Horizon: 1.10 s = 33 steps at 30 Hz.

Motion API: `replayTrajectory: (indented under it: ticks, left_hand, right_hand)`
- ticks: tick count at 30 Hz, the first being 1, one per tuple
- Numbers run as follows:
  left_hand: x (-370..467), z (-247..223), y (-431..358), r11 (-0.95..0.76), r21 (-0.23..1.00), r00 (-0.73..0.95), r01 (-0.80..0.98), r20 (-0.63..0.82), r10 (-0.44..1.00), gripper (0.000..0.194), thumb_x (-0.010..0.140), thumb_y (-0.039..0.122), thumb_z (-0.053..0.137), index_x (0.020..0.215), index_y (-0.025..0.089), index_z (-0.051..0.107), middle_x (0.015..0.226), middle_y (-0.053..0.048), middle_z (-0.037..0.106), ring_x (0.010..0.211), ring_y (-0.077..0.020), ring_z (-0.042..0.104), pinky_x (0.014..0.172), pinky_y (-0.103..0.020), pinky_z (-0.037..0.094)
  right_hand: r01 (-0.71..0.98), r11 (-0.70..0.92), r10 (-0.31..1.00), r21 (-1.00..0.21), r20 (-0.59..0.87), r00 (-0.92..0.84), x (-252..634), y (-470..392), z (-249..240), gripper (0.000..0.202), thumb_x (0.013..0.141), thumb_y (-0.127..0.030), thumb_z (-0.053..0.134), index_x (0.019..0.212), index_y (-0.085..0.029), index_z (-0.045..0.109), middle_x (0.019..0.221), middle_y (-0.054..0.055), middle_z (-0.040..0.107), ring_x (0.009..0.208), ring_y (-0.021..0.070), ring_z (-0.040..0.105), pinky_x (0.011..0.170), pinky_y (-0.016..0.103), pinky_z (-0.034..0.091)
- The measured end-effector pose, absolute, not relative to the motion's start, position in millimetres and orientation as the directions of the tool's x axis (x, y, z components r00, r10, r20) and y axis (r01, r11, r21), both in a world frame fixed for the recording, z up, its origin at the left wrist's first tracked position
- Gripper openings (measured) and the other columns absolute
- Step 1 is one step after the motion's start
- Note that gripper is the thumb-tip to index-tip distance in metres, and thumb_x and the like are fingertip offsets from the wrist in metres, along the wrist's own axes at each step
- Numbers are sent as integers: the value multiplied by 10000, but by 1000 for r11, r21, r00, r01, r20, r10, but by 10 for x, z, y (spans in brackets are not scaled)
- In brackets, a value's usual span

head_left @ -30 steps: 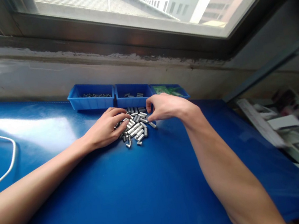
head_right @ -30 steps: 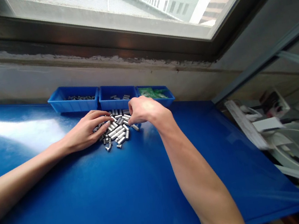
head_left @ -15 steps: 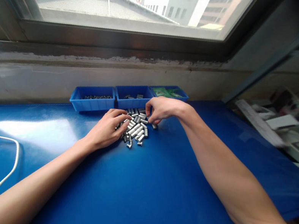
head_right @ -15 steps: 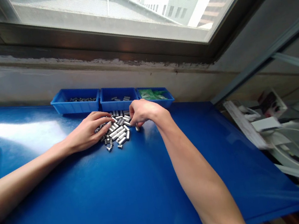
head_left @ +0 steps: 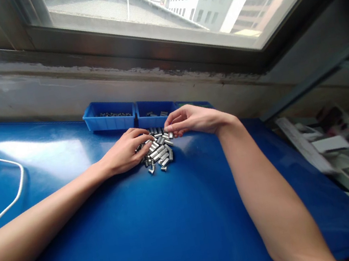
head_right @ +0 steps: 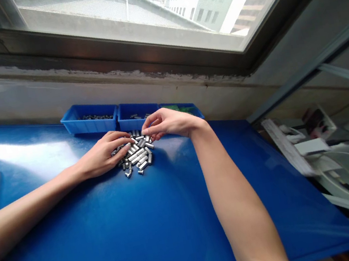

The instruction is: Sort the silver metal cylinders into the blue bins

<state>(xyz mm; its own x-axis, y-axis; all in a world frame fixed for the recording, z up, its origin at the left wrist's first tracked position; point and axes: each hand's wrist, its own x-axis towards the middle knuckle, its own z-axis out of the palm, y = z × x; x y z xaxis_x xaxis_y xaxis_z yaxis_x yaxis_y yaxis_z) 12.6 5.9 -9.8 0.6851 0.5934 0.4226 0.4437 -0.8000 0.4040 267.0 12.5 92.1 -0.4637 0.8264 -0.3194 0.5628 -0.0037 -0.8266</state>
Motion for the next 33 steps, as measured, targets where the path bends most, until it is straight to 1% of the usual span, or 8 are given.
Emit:
replayTrajectory:
  ticks: [5, 9, 12, 14, 19, 23, 28, 33]
  left_hand:
    - [126, -99, 60, -802, 403, 690, 442, 418, 591, 404, 1035, 387, 404, 1249, 189, 684, 1316, -123, 628, 1226, -256, 561, 1092, -410, 446]
    - [123, -97, 59, -800, 409, 694, 440, 410, 592, 406, 1033, 392, 405, 1255, 193, 680, 1315, -125, 626, 1235, -261, 553, 1098, -422, 440]
    - [122, -87, 55, -793, 418, 693, 444, 400, 599, 401, 1030, 396, 407, 1254, 205, 680, 1315, -124, 625, 1244, -266, 549, 1103, -433, 437]
    - [123, -79, 51, -789, 420, 691, 447, 398, 603, 403, 1031, 396, 403, 1251, 203, 680, 1314, -125, 626, 1242, -265, 551, 1102, -432, 437]
    - [127, -73, 50, -793, 412, 695, 449, 396, 600, 415, 1032, 402, 397, 1260, 195, 676, 1314, -131, 622, 1241, -266, 549, 1105, -428, 436]
    - [128, -80, 53, -797, 409, 696, 445, 402, 595, 417, 1034, 394, 395, 1263, 186, 675, 1306, -133, 626, 1232, -264, 551, 1101, -425, 439]
    - [124, -94, 56, -796, 405, 693, 450, 403, 597, 412, 1031, 392, 406, 1259, 183, 679, 1311, -133, 624, 1230, -265, 553, 1096, -426, 442]
    - [123, -105, 59, -792, 406, 694, 456, 395, 602, 412, 1026, 396, 417, 1268, 184, 676, 1317, -134, 619, 1238, -270, 547, 1097, -432, 441]
  right_hand:
    - [404, -78, 880, -911, -254, -402, 2595, 115, 882, 378, 680, -408, 894, 896, -134, 750, 827, 72, 754, 791, 167, 718, 776, 265, 595]
    - [308, 9, 966, -951, -70, -247, 2553, 146, 827, 373, 635, -339, 923, 882, -127, 741, 882, 114, 781, 859, 217, 749, 852, 329, 614]
    - [386, 102, 994, -917, 75, -83, 2535, 197, 769, 333, 679, -291, 874, 940, -131, 743, 938, 116, 788, 905, 229, 751, 894, 349, 607]
    - [473, 119, 992, -873, 125, -20, 2525, 226, 746, 299, 723, -259, 819, 985, -134, 745, 1000, 110, 785, 930, 224, 746, 899, 339, 602]
    - [623, 187, 979, -759, 195, -57, 2493, 210, 796, 282, 790, -259, 736, 1050, -148, 747, 1060, 93, 774, 967, 214, 729, 864, 294, 592]
    - [749, 211, 974, -628, 71, -215, 2459, 113, 916, 240, 830, -295, 698, 1019, -157, 751, 909, 73, 776, 844, 198, 725, 767, 264, 566]
    - [899, 285, 923, -334, -157, -351, 2416, 40, 949, 296, 744, -339, 782, 1012, -217, 747, 914, 35, 764, 793, 184, 692, 693, 242, 512]
    - [904, 359, 870, -233, -267, -414, 2384, 72, 822, 348, 704, -320, 796, 1036, -242, 725, 968, 29, 743, 827, 184, 675, 700, 238, 493]
